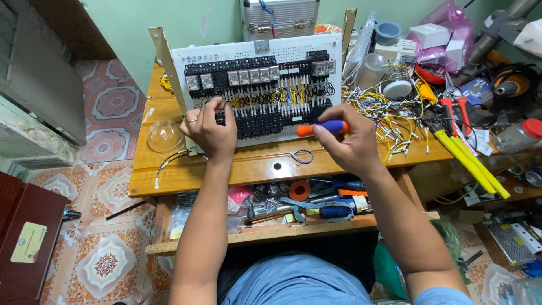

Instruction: Wiring an electrical control panel by inserting wires into terminals and tightening them with a screwdriver

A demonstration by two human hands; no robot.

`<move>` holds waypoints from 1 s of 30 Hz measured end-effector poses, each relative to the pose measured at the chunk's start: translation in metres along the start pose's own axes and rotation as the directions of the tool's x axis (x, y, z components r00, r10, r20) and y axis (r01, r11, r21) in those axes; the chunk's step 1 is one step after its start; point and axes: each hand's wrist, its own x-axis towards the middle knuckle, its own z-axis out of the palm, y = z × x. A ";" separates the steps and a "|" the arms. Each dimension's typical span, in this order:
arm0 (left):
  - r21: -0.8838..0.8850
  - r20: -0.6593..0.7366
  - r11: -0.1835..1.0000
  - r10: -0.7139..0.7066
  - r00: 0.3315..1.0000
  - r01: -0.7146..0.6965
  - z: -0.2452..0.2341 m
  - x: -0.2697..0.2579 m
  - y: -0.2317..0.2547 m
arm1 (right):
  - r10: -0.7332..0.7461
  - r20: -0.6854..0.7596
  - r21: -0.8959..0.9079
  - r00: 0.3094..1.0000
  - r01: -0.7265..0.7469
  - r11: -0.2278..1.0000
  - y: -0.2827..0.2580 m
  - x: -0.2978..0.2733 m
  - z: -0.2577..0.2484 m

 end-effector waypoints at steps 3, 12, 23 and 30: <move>-0.013 -0.023 1.000 -0.001 1.000 0.001 0.008 -0.008 -0.006 | 0.245 -0.065 0.187 0.967 -0.230 0.955 0.034 -0.041 -0.006; -0.075 -0.058 0.995 0.067 0.996 -0.071 0.006 -0.005 0.002 | 0.556 -0.126 0.508 0.821 -0.428 0.747 0.072 -0.126 -0.007; -0.171 0.075 0.981 -0.083 0.994 0.095 0.005 0.001 -0.003 | 0.604 -0.229 0.501 0.763 -0.439 0.746 0.065 -0.130 0.001; -0.192 0.164 0.959 -0.178 0.970 0.208 0.000 0.005 -0.001 | 0.627 -0.236 0.457 0.742 -0.485 0.746 0.065 -0.131 0.002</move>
